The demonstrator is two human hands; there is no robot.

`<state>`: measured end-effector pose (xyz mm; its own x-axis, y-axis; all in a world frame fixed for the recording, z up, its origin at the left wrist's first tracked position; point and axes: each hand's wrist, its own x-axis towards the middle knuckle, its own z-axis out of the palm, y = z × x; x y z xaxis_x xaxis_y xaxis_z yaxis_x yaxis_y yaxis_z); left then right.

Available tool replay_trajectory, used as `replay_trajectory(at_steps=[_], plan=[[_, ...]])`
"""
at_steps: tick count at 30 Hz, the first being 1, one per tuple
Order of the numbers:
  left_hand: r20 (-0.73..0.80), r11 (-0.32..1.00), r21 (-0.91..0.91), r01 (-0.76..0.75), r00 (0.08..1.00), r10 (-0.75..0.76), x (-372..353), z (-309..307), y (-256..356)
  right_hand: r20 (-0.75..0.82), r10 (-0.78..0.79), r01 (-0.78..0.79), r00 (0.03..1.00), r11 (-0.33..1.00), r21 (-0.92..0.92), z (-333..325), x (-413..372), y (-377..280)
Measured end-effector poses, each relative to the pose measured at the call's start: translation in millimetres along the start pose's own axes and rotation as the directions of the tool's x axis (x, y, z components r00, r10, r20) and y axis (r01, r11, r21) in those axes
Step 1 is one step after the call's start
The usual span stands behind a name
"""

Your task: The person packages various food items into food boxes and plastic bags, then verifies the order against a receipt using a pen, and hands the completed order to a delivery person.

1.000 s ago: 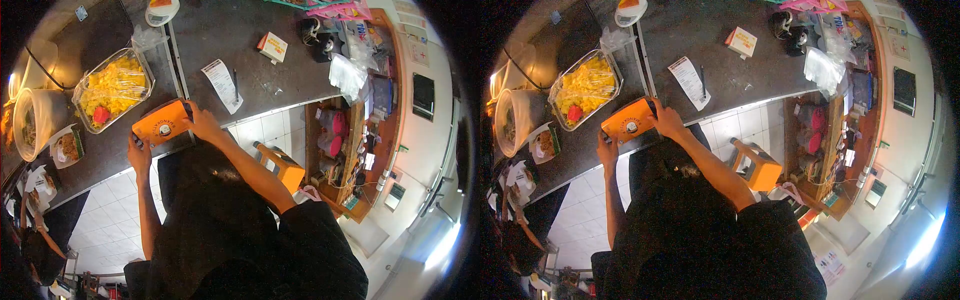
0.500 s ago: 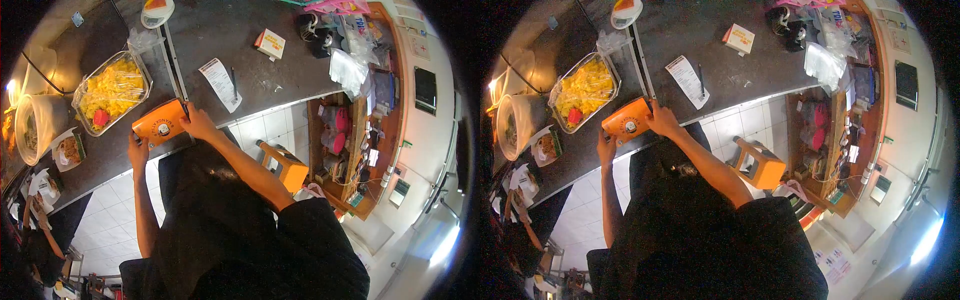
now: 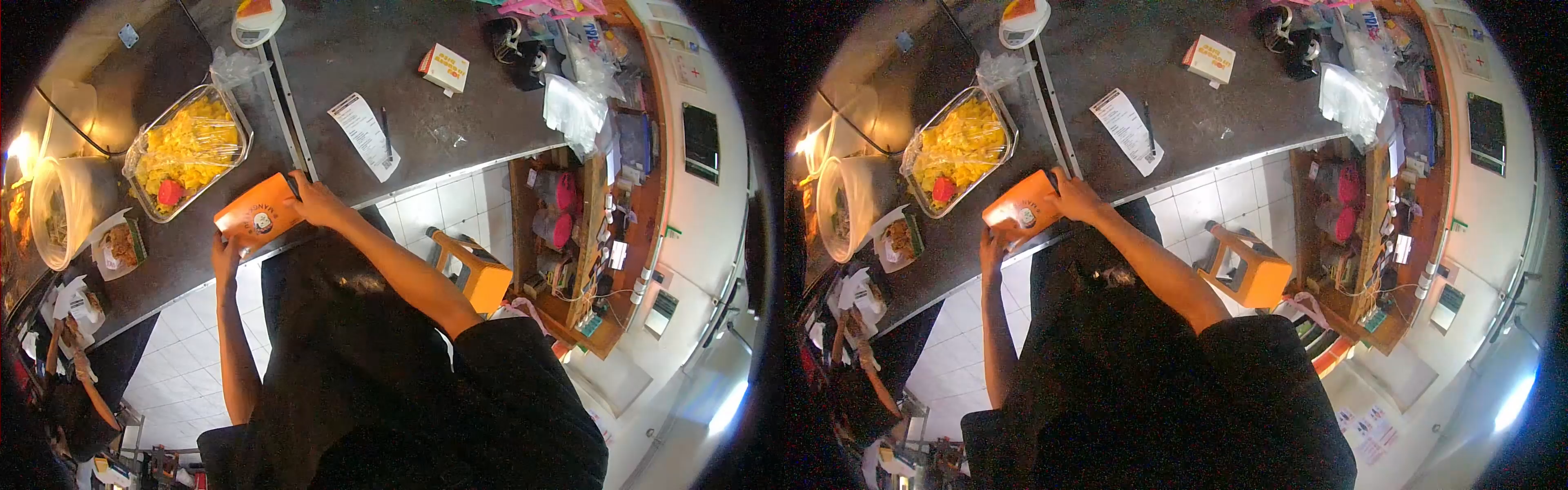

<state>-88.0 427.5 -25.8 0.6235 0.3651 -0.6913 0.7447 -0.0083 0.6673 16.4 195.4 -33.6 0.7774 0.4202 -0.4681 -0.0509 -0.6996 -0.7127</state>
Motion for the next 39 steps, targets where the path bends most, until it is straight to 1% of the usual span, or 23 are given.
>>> replay_trajectory(at_steps=[4, 5, 6, 7, 8, 10, 12, 16, 17, 19, 20, 22, 26, 28, 31, 32, 33, 34, 35, 36, 37, 38, 39], plan=[[0.018, 0.996, -0.083, -0.045, 0.999, 0.046, 12.2, -3.7, -28.0, 0.0, 0.02, -0.02, 1.0, 0.999, -0.041, -2.8, -6.9, -5.4], [-0.023, 0.989, -0.112, -0.099, 0.995, 0.097, 9.3, -3.8, -32.0, 0.003, 0.017, -0.017, 1.0, 0.999, -0.042, -6.9, -11.4, -9.2], [-0.067, 0.979, -0.136, -0.153, 0.987, 0.145, 6.2, -5.5, -36.2, -0.003, -0.042, 0.042, 0.999, 0.999, -0.001, -10.9, -16.1, -12.9], [-0.07, 0.979, -0.136, -0.151, 0.987, 0.142, 0.7, -6.6, -36.7, -0.012, -0.1, 0.1, 0.995, 0.994, 0.041, -11.8, -19.0, -13.5], [-0.097, 0.973, -0.122, -0.194, 0.978, 0.183, -5.4, -6.7, -37.5, -0.009, -0.099, 0.099, 0.995, 0.994, 0.041, -10.8, -19.9, -11.6], [-0.12, 0.966, -0.11, -0.236, 0.967, 0.223, -16.0, -6.2, -35.3, -0.048, -0.257, 0.26, 0.965, 0.963, 0.064, -14.6, -21.8, -10.9], [-0.045, 0.955, -0.221, -0.197, 0.98, 0.192, -23.0, -8.3, -27.7, -0.002, -0.223, 0.223, 0.975, 0.971, 0.089, -24.6, -21.2, -14.0], [0.013, 0.929, -0.292, -0.226, 0.971, 0.24, -21.9, -13.9, -30.7, 0.11, -0.151, 0.14, 0.982, 0.985, 0.098, -36.0, -22.8, -22.4], [0.025, 0.934, -0.27, -0.233, 0.968, 0.249, -24.3, -14.8, -27.3, 0.111, -0.153, 0.142, 0.982, 0.985, 0.097, -34.9, -24.1, -19.3], [0.034, 0.938, -0.251, -0.238, 0.966, 0.255, -30.6, -14.6, -19.6, 0.035, -0.278, 0.271, 0.96, 0.954, 0.129, -31.9, -29.3, -14.6], [0.028, 0.942, -0.23, -0.243, 0.966, 0.257, -35.3, -13.5, -12.7, 0.038, -0.278, 0.271, 0.96, 0.954, 0.128, -31.2, -31.3, -15.2], [0.023, 0.946, -0.209, -0.248, 0.966, 0.259, -35.5, -13.6, -10.9, 0.037, -0.188, 0.179, 0.982, 0.969, 0.169, -29.8, -33.5, -17.0], [0.035, 0.949, -0.235, -0.211, 0.974, 0.226, -24.4, -17.5, -21.8, -0.005, -0.206, 0.201, 0.979, 0.952, 0.232, -27.7, -23.5, -24.4], [0.027, 0.952, -0.231, -0.201, 0.977, 0.213, -24.2, -17.7, -19.8, 0.093, -0.125, 0.112, 0.988, 0.984, 0.136, -30.5, -21.2, -29.5], [0.047, 0.966, -0.191, -0.172, 0.982, 0.184, -25.9, -16.6, -15.7, 0.095, -0.123, 0.11, 0.988, 0.985, 0.129, -28.3, -21.1, -28.6], [0.047, 0.952, -0.215, -0.216, 0.972, 0.231, -22.2, -14.8, -24.5, 0.096, -0.124, 0.111, 0.988, 0.985, 0.129, -26.4, -20.6, -27.2], [0.047, 0.936, -0.237, -0.259, 0.96, 0.277, -19.5, -12.6, -32.1, 0.094, -0.058, 0.049, 0.994, 0.994, 0.094, -23.4, -20.1, -26.1], [0.047, 0.937, -0.236, -0.258, 0.96, 0.276, -18.6, -9.9, -35.6, 0.091, 0.009, -0.015, 0.996, 0.998, 0.059, -21.1, -20.0, -27.1], [0.017, 0.949, -0.174, -0.264, 0.962, 0.271, -17.2, -7.0, -38.6, 0.091, 0.01, -0.015, 0.996, 0.998, 0.06, -18.4, -21.0, -28.4], [-0.013, 0.957, -0.112, -0.268, 0.963, 0.269, -16.0, -5.5, -41.4, 0.009, 0.051, -0.052, 0.999, 0.996, 0.07, -14.8, -22.9, -30.3], [-0.014, 0.957, -0.112, -0.268, 0.963, 0.269, -18.6, -3.7, -38.5, -0.073, 0.093, -0.087, 0.993, 0.993, 0.084, -11.3, -24.2, -32.8], [-0.017, 0.952, -0.142, -0.271, 0.962, 0.272, -21.9, -1.3, -35.2, -0.072, 0.092, -0.086, 0.993, 0.993, 0.083, -1.3, -23.1, -27.2], [-0.021, 0.946, -0.172, -0.274, 0.961, 0.275, -23.8, 0.1, -31.4, -0.203, 0.0, 0.018, 0.979, 0.996, 0.083, 10.3, -21.4, -19.6]])
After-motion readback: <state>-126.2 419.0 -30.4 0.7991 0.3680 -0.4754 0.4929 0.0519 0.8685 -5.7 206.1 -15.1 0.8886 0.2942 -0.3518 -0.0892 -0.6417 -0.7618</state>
